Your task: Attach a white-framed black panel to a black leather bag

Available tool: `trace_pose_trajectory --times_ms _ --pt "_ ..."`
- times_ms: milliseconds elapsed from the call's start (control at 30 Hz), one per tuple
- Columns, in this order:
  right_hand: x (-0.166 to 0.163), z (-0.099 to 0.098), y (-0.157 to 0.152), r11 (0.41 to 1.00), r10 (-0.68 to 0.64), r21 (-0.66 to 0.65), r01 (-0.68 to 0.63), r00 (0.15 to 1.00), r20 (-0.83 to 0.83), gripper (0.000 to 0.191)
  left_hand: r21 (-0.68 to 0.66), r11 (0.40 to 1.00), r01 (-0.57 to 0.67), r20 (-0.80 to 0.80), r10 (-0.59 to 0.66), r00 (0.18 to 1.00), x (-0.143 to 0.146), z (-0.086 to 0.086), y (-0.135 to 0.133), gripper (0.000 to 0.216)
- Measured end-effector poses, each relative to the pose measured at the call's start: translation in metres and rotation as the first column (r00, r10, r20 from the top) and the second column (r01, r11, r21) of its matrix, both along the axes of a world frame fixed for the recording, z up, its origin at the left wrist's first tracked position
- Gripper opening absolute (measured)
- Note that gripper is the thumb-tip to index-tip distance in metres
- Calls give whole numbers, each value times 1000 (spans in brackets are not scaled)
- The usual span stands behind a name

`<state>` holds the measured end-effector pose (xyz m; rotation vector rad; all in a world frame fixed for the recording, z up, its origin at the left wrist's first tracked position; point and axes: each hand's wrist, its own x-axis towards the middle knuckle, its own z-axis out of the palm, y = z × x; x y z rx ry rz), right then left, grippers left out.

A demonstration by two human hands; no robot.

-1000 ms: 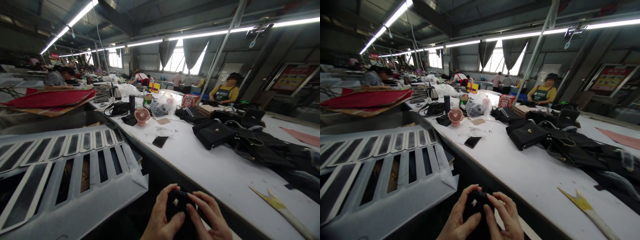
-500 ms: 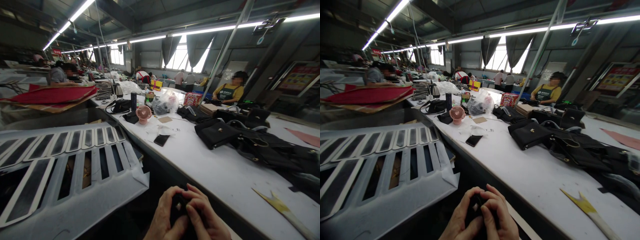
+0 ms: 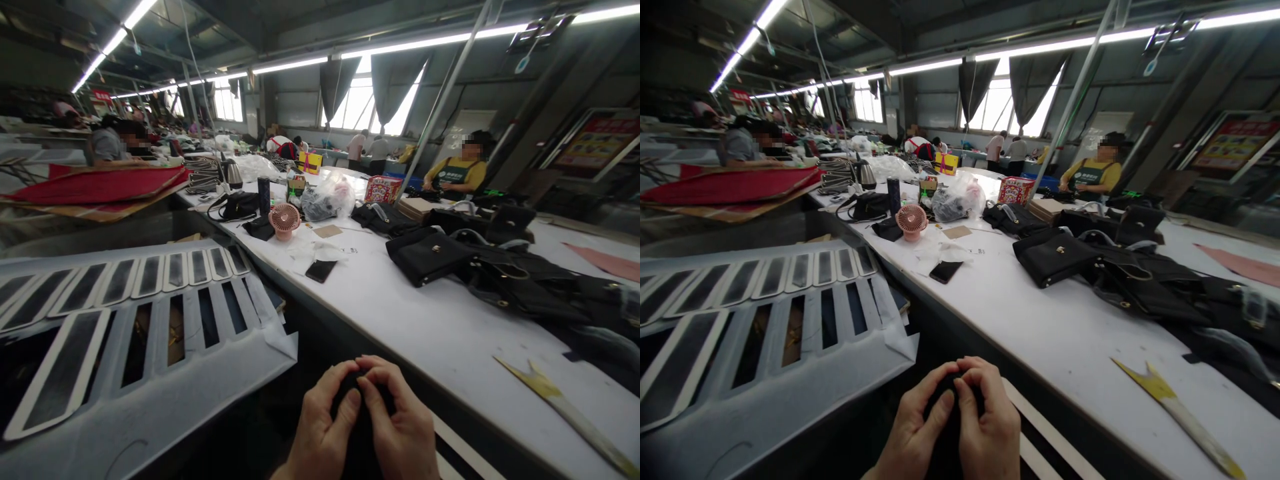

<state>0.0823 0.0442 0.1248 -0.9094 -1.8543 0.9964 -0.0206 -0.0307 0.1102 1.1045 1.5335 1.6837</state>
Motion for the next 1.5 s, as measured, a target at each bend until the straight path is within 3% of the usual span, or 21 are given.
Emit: trace_pose_trajectory --times_ms 100,233,367,467,633,800,933,1067,1233,1400,1500 --pt "-5 3 -1 999 29 -39 -29 1000 11 16 -35 998 -42 74 44 996 1 6 1 31" --pt "-5 5 0 968 -20 -252 -18 988 -151 23 -95 993 -65 109 76 991 -2 8 1 35" --pt "11 -5 -6 818 -171 -572 -63 922 -346 38 -139 987 -82 118 98 988 -5 3 0 39" --pt "21 -14 -16 755 -243 -653 -55 902 -357 40 -147 984 -96 146 118 982 -8 0 1 39" --pt "19 -15 -22 834 -176 -549 -48 921 -347 34 -151 984 -90 141 112 984 -7 1 4 40" --pt "18 -11 -10 915 -41 -401 -51 975 -217 31 -139 981 -133 58 142 988 -3 3 4 37" --pt "13 -11 -8 913 -54 -406 -37 976 -209 33 -134 983 -123 58 132 990 1 4 3 38" --pt "9 -16 -10 899 -108 -438 -4 967 -231 35 -108 979 -175 221 196 956 0 2 4 41" --pt "20 -20 8 916 99 -387 -106 994 -37 42 -155 981 -120 274 159 948 -4 4 4 42" --pt "22 -1 22 954 205 -250 -168 970 131 37 -130 981 -144 172 165 971 -1 9 4 37" --pt "20 9 14 931 274 -284 -228 952 134 36 -163 974 -155 123 176 977 3 11 0 36"
